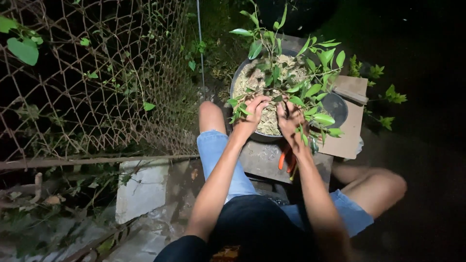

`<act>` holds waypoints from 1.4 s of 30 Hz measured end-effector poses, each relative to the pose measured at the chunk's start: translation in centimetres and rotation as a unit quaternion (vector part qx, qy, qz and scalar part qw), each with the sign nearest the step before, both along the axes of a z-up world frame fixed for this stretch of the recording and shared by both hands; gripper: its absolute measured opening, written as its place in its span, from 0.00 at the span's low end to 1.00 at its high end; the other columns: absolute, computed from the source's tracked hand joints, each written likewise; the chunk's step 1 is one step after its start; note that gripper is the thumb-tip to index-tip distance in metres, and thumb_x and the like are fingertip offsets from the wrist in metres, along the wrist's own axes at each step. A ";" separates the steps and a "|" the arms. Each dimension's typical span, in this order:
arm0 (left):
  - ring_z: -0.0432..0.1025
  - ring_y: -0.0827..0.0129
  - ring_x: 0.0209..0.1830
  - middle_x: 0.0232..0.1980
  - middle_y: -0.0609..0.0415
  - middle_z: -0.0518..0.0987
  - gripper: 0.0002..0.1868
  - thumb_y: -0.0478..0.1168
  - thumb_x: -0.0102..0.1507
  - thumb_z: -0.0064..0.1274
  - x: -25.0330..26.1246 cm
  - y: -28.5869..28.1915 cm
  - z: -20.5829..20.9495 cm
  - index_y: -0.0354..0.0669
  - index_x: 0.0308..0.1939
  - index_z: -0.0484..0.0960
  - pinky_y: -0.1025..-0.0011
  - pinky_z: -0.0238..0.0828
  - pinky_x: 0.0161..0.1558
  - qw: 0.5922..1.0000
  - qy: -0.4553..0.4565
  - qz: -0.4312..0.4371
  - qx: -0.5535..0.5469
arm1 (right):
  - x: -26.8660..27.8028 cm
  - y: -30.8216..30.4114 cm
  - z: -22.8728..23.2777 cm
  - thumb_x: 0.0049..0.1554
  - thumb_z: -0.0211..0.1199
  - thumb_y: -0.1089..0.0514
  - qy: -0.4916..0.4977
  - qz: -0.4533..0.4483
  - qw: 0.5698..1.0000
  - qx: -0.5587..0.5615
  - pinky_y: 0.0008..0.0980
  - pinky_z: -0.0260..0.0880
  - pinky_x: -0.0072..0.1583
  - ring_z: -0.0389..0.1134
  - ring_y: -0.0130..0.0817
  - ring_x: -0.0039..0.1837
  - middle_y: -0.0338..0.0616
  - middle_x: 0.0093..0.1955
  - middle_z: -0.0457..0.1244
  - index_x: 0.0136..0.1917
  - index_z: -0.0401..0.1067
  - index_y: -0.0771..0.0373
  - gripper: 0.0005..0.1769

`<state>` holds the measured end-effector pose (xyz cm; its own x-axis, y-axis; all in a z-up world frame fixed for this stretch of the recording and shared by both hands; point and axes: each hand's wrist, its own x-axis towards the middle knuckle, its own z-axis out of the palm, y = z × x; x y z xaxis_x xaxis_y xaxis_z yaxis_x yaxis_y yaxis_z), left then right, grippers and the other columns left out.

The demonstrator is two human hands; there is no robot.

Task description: The person is carefully arranging the branches of a bonsai tree and smoothing the substrate in the pot by hand.

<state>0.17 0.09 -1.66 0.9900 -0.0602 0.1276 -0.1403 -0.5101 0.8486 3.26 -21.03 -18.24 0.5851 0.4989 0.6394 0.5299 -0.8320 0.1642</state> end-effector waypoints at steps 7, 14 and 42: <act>0.80 0.46 0.46 0.41 0.45 0.85 0.10 0.48 0.73 0.46 0.6 -0.3 -0.5 0.61 0.52 0.83 0.53 0.76 0.52 1.000 -0.008 0.004 -0.003 | -0.3 1.3 3.4 0.59 0.65 0.58 -0.021 -0.053 0.998 -0.030 0.46 0.76 0.39 0.73 0.54 0.48 0.52 0.56 0.67 0.66 0.72 0.50 0.21; 0.80 0.45 0.38 0.38 0.46 0.86 0.08 0.43 0.71 0.49 0.4 0.0 -0.4 0.56 0.48 0.85 0.52 0.77 0.48 0.998 -0.057 0.007 -0.014 | -1.6 1.3 5.4 0.60 0.69 0.45 -0.047 -0.131 0.990 -0.013 0.50 0.74 0.64 0.73 0.50 0.61 0.46 0.59 0.71 0.57 0.79 0.51 0.14; 0.80 0.45 0.44 0.41 0.49 0.86 0.08 0.44 0.71 0.49 0.6 0.0 0.9 0.53 0.45 0.85 0.53 0.75 0.49 0.998 -0.048 0.025 -0.034 | -2.9 4.8 15.4 0.54 0.70 0.34 0.102 -0.135 0.973 0.155 0.51 0.76 0.58 0.74 0.52 0.56 0.54 0.54 0.72 0.55 0.83 0.50 0.24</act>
<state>0.74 0.04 -0.78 0.9746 0.0017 0.2238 -0.1978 -0.4609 0.8651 0.35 -16.27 -2.87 0.7985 0.1113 0.5916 0.2813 -0.9379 -0.2032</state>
